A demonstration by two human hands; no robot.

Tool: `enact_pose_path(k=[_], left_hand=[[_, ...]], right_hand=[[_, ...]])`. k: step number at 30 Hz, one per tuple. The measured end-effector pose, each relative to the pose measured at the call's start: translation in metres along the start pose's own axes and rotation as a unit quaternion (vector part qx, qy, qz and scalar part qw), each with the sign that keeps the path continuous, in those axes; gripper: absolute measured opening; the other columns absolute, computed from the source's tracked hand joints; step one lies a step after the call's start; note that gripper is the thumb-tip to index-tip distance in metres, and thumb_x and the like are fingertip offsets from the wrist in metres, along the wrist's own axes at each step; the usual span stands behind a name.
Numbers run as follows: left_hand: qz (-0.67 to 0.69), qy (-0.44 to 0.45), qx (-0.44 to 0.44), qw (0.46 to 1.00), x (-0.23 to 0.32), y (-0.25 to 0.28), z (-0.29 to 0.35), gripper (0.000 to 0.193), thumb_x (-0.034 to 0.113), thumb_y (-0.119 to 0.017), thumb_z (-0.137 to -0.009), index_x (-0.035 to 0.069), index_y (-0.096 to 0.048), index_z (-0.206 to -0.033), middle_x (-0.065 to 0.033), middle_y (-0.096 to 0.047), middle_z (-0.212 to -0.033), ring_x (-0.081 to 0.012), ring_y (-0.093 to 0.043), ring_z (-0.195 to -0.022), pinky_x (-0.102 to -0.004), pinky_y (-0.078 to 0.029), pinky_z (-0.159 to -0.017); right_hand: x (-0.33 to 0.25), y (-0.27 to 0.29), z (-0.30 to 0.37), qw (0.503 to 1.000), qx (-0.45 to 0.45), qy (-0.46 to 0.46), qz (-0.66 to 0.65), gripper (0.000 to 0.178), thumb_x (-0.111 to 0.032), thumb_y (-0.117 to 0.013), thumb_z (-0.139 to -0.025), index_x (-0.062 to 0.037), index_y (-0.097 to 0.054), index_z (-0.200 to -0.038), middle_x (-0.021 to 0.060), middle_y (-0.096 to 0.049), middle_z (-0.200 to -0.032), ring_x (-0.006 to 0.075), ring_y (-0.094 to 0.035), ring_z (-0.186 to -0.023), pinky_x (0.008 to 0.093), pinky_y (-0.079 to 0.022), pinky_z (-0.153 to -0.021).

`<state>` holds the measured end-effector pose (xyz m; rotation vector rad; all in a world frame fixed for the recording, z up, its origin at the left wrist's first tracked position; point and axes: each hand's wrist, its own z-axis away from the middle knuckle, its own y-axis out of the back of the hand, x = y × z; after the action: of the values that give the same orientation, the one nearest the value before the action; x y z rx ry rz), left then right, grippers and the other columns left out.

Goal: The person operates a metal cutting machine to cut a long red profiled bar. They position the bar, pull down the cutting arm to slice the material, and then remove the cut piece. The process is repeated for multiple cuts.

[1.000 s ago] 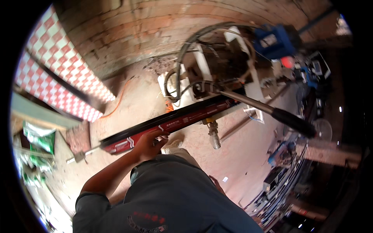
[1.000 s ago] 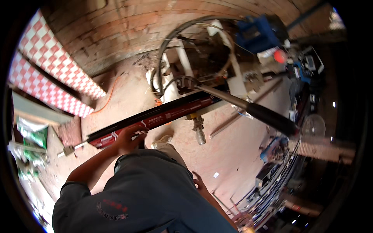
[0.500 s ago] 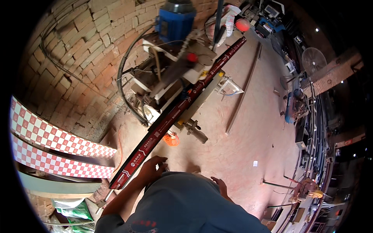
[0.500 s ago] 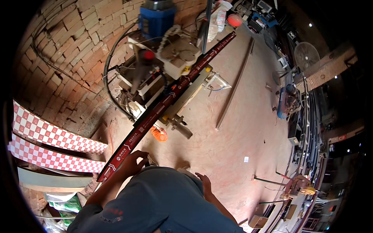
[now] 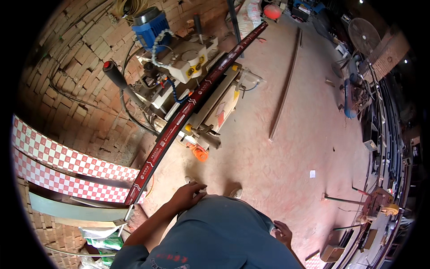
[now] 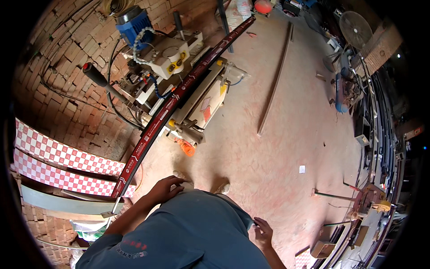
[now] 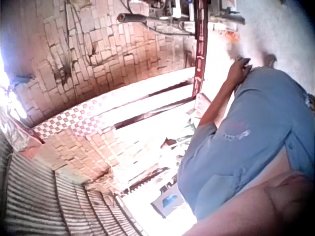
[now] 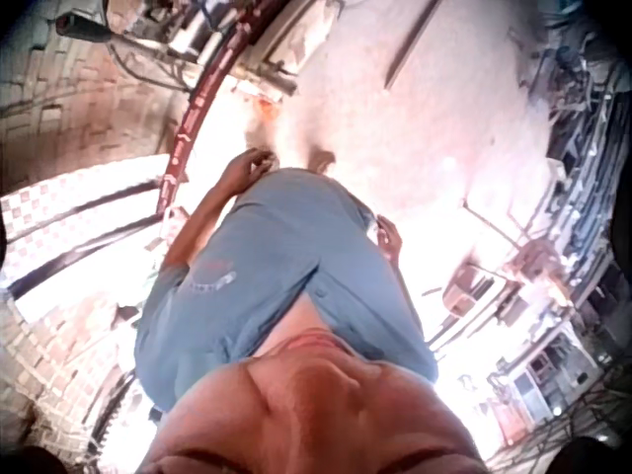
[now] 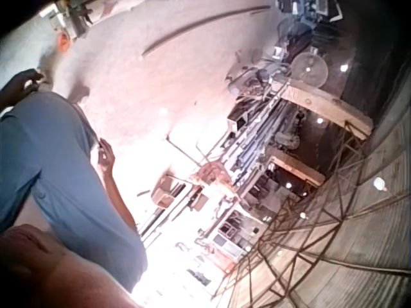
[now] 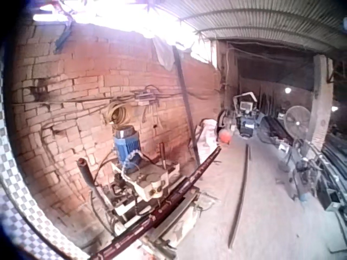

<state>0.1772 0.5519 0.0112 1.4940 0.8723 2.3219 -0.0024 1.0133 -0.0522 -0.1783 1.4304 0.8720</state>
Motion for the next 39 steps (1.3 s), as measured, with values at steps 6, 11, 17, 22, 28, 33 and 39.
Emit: enact_pose_path(k=[6,11,17,22,28,33,39], left_hand=[[-0.011,0.008,-0.040,0.999,0.041,-0.009,-0.021,0.034,0.023,-0.070,-0.096,0.006,-0.068,-0.125,-0.0149,-0.069,-0.115,-0.0310,-0.073,-0.096,-0.0402,-0.057,-0.084],[-0.026,-0.078,-0.045,0.996,0.067,-0.018,-0.042,0.035,0.024,-0.069,-0.099,0.004,-0.067,-0.127,-0.0144,-0.070,-0.118,-0.0331,-0.070,-0.107,-0.0387,-0.056,-0.090],[0.011,-0.129,-0.098,0.987,0.105,-0.037,-0.075,0.034,0.022,-0.069,-0.099,0.003,-0.067,-0.128,-0.0159,-0.070,-0.118,-0.0319,-0.070,-0.109,-0.0390,-0.055,-0.093],[0.138,-0.136,-0.171,0.966,0.147,-0.056,-0.089,0.042,0.017,-0.068,-0.100,0.001,-0.060,-0.139,-0.0156,-0.068,-0.126,-0.0248,-0.065,-0.119,-0.0382,-0.054,-0.099],[0.351,-0.186,-0.183,0.899,0.193,-0.060,-0.090,0.059,0.015,-0.068,-0.100,0.002,-0.040,-0.151,-0.0173,-0.051,-0.147,-0.0317,-0.048,-0.140,-0.0497,-0.038,-0.118],[0.279,-0.345,-0.017,0.896,0.196,-0.043,-0.094,0.077,0.030,-0.075,-0.095,0.002,-0.037,-0.155,-0.0198,-0.041,-0.158,-0.0329,-0.041,-0.146,-0.0475,-0.026,-0.124],[0.419,-0.332,0.040,0.844,0.213,-0.023,-0.082,0.109,0.059,-0.080,-0.083,0.004,-0.025,-0.160,-0.0223,-0.037,-0.161,-0.0367,-0.042,-0.147,-0.0508,-0.034,-0.121]], right_hand=[[0.010,0.057,0.017,0.976,0.013,-0.090,-0.198,0.025,-0.001,-0.063,-0.099,0.0088,-0.067,-0.121,0.0164,-0.064,-0.127,0.0231,-0.067,-0.110,0.0342,-0.061,-0.090],[-0.012,0.112,-0.008,0.983,-0.029,-0.081,-0.162,0.030,-0.017,-0.068,-0.100,0.0059,-0.069,-0.119,0.0120,-0.069,-0.116,0.0217,-0.069,-0.105,0.0355,-0.059,-0.090],[-0.040,0.146,-0.051,0.972,0.107,-0.111,-0.179,0.025,-0.007,-0.066,-0.097,0.0032,-0.071,-0.120,0.0033,-0.067,-0.096,0.0127,-0.065,-0.087,0.0318,-0.060,-0.082],[-0.105,0.093,-0.096,0.898,0.166,0.002,-0.408,0.030,-0.019,-0.061,-0.103,0.0016,-0.069,-0.122,0.0123,-0.074,-0.110,0.0228,-0.073,-0.103,0.0418,-0.062,-0.088],[-0.185,0.009,-0.124,0.774,0.140,0.029,-0.617,0.027,-0.026,-0.059,-0.104,-0.0039,-0.065,-0.118,0.0143,-0.073,-0.118,0.0322,-0.071,-0.110,0.0487,-0.054,-0.102],[-0.230,-0.009,-0.122,0.752,0.008,-0.057,-0.657,0.034,-0.030,-0.058,-0.103,-0.0042,-0.063,-0.125,0.0142,-0.070,-0.124,0.0322,-0.066,-0.119,0.0478,-0.050,-0.109],[-0.248,-0.019,-0.121,0.731,-0.174,-0.058,-0.658,0.040,-0.030,-0.058,-0.103,-0.0034,-0.059,-0.133,0.0153,-0.068,-0.129,0.0336,-0.066,-0.121,0.0485,-0.050,-0.110]])
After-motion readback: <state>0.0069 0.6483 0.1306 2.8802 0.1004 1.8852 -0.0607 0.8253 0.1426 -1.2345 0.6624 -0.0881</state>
